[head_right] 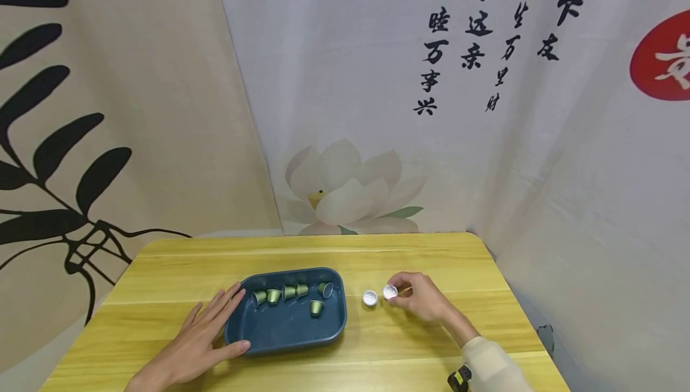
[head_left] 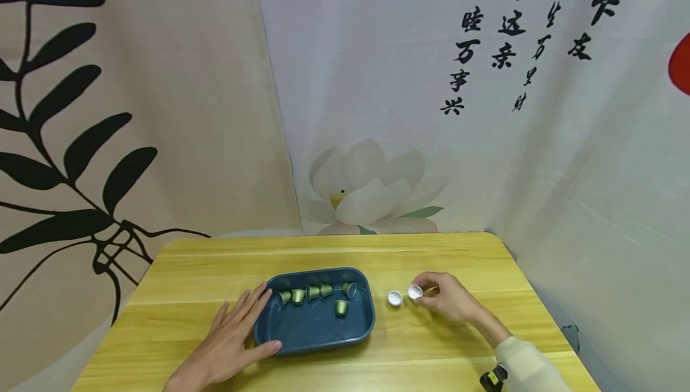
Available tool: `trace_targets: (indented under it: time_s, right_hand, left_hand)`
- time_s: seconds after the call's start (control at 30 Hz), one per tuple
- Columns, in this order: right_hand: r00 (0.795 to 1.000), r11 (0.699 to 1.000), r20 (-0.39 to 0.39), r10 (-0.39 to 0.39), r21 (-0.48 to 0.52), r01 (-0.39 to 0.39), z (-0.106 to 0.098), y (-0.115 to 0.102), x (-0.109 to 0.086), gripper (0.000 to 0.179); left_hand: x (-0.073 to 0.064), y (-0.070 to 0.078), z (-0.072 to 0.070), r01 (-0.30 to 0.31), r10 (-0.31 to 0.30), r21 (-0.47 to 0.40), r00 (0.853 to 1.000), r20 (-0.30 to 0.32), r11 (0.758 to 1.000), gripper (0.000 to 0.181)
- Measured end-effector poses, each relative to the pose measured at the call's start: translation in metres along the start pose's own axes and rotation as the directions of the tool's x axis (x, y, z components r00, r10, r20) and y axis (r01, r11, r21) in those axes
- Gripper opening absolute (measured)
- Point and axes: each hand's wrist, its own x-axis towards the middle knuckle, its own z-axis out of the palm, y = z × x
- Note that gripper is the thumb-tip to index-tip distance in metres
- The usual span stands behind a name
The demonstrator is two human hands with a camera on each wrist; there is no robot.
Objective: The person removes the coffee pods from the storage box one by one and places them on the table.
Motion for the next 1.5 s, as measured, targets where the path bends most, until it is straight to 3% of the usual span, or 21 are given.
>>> trace_targets:
  time_s: [0.57,0.8,1.07,1.23,1.5]
  right_hand:
    - [0.999,0.998,0.005,0.054,-0.020,-0.054,0.008,0.011,0.005,0.026]
    - [0.999,0.999,0.027,0.042,-0.006,-0.042,0.008,0.011,0.005,0.029]
    - [0.998,0.999,0.029,0.053,-0.005,-0.053,0.007,0.010,0.003,0.042]
    - [0.999,0.999,0.023,0.032,-0.024,-0.031,0.005,0.005,0.002,0.052]
    - [0.998,0.986,-0.025,-0.056,-0.158,0.051,0.002,-0.013,0.002,0.058]
  left_hand:
    - [0.000,0.000,0.000,0.004,-0.004,-0.005,1.000,0.002,1.000,0.105]
    - [0.000,0.000,0.000,0.010,-0.010,-0.009,1.000,0.007,1.000,0.105]
    - [0.000,0.000,0.000,0.003,-0.003,-0.010,1.000,0.000,1.000,0.105]
    - [0.000,0.000,0.001,0.000,0.000,-0.012,1.000,0.001,1.000,0.105]
    - [0.000,-0.001,0.001,0.002,-0.002,-0.009,1.000,0.000,1.000,0.105]
